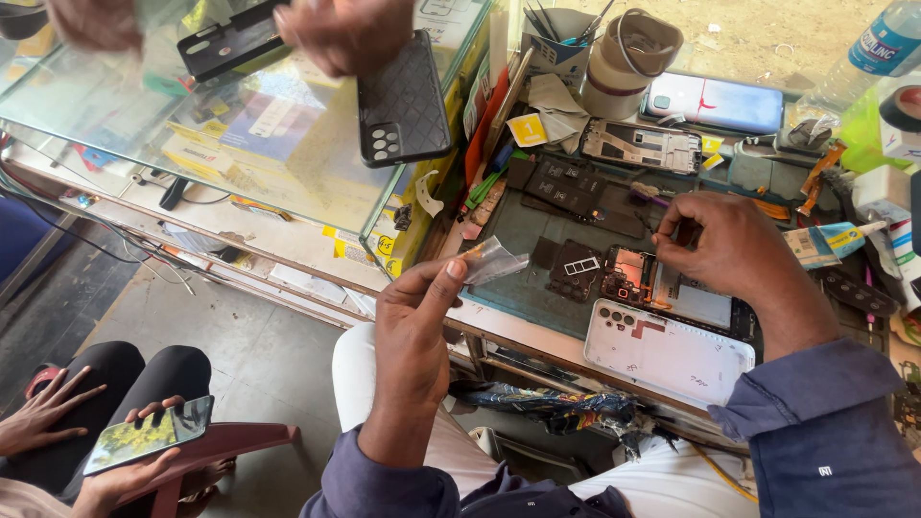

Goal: The person repairs a disassembled smartphone by connecting internal ribbon cables and reattaching the motherboard to the chassis. They handle the phone's back cover and use a screwdriver to secure components on the workbench.

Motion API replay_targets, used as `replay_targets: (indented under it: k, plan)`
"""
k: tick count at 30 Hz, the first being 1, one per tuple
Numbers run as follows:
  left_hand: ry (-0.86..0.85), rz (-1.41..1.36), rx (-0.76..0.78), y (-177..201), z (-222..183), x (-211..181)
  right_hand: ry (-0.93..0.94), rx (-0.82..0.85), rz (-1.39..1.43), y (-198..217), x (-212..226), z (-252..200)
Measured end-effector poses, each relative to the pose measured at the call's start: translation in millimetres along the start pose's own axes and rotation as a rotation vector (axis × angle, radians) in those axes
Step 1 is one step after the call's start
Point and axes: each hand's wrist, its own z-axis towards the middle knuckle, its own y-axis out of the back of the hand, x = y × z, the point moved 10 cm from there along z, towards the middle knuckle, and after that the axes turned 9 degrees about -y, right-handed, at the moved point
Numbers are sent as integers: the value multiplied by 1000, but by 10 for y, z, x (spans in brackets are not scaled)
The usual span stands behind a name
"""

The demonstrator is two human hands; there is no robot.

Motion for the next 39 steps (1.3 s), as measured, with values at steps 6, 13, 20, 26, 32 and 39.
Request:
replay_targets:
  k: [6, 13, 20, 26, 32, 39]
  plan:
    - [128, -149, -14, -42, -11, 193, 19, -2, -31, 2, 21, -3]
    - [106, -13, 26, -70, -12, 174, 8, 20, 10, 2, 37, -6]
    - [104, -3, 27, -72, -35, 195, -3, 23, 13, -4, 24, -9]
    - [91, -3, 33, -47, -63, 154, -18, 10, 2, -9, 1, -2]
    - [20, 52, 73, -41, -93, 14, -30, 7, 6, -31, -61, 5]
    - [18, 71, 73, -34, -127, -94, -30, -6, -16, -33, -72, 19]
